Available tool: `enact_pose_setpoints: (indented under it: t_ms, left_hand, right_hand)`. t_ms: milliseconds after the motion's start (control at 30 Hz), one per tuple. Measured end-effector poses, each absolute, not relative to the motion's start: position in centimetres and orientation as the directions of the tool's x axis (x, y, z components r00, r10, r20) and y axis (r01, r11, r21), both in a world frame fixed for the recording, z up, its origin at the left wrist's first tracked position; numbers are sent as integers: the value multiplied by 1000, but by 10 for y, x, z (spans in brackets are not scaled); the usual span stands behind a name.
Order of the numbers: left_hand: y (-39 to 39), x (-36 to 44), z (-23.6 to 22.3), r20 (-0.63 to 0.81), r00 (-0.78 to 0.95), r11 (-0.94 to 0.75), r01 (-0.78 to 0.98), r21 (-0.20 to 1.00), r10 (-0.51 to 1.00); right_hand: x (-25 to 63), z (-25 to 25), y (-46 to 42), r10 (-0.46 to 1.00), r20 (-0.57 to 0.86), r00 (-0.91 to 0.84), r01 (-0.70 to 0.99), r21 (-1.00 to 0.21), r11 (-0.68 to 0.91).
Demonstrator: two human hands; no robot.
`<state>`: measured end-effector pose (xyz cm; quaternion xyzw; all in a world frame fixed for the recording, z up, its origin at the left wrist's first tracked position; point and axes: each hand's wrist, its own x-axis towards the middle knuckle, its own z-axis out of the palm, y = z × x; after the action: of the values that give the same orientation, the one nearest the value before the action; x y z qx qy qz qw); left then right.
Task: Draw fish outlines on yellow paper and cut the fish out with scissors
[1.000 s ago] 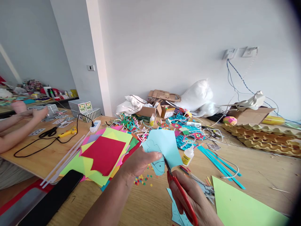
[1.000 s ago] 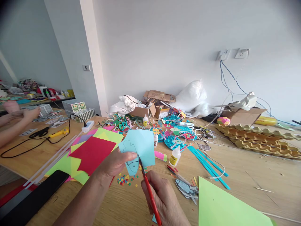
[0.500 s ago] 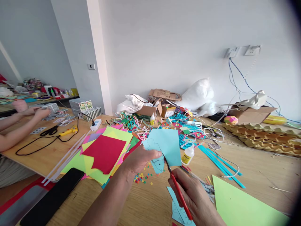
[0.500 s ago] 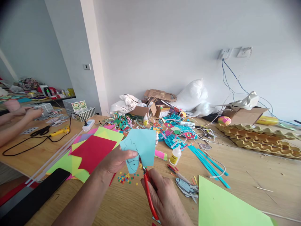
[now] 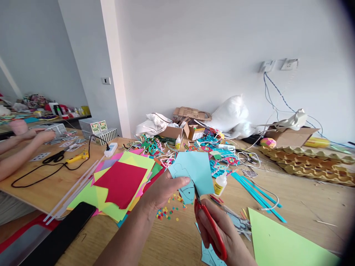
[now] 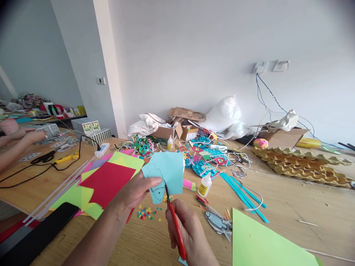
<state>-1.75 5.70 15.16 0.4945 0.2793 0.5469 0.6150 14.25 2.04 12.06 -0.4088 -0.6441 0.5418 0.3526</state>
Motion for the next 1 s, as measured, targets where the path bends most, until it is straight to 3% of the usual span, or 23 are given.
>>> enact_pose_setpoints:
  t_ms: [233, 533, 667, 767, 1000]
  left_hand:
    - [60, -13, 147, 260, 168, -201, -303, 932, 951]
    - [59, -20, 148, 205, 96, -210, 36, 977, 974]
    - [59, -21, 150, 205, 40, -206, -2, 979, 978]
    - [60, -20, 152, 195, 109, -183, -109, 977, 975]
    - [59, -20, 151, 204, 233, -153, -221, 963, 951]
  right_hand:
    - [150, 121, 17, 846, 21, -533, 75, -995, 72]
    - [164, 137, 15, 847, -180, -500, 410, -911, 49]
    - [174, 137, 10, 832, -110, -544, 293, -954, 66]
    - [175, 136, 9, 840, -52, -540, 194, -979, 65]
    - [172, 142, 17, 813, -81, -576, 271, -958, 97]
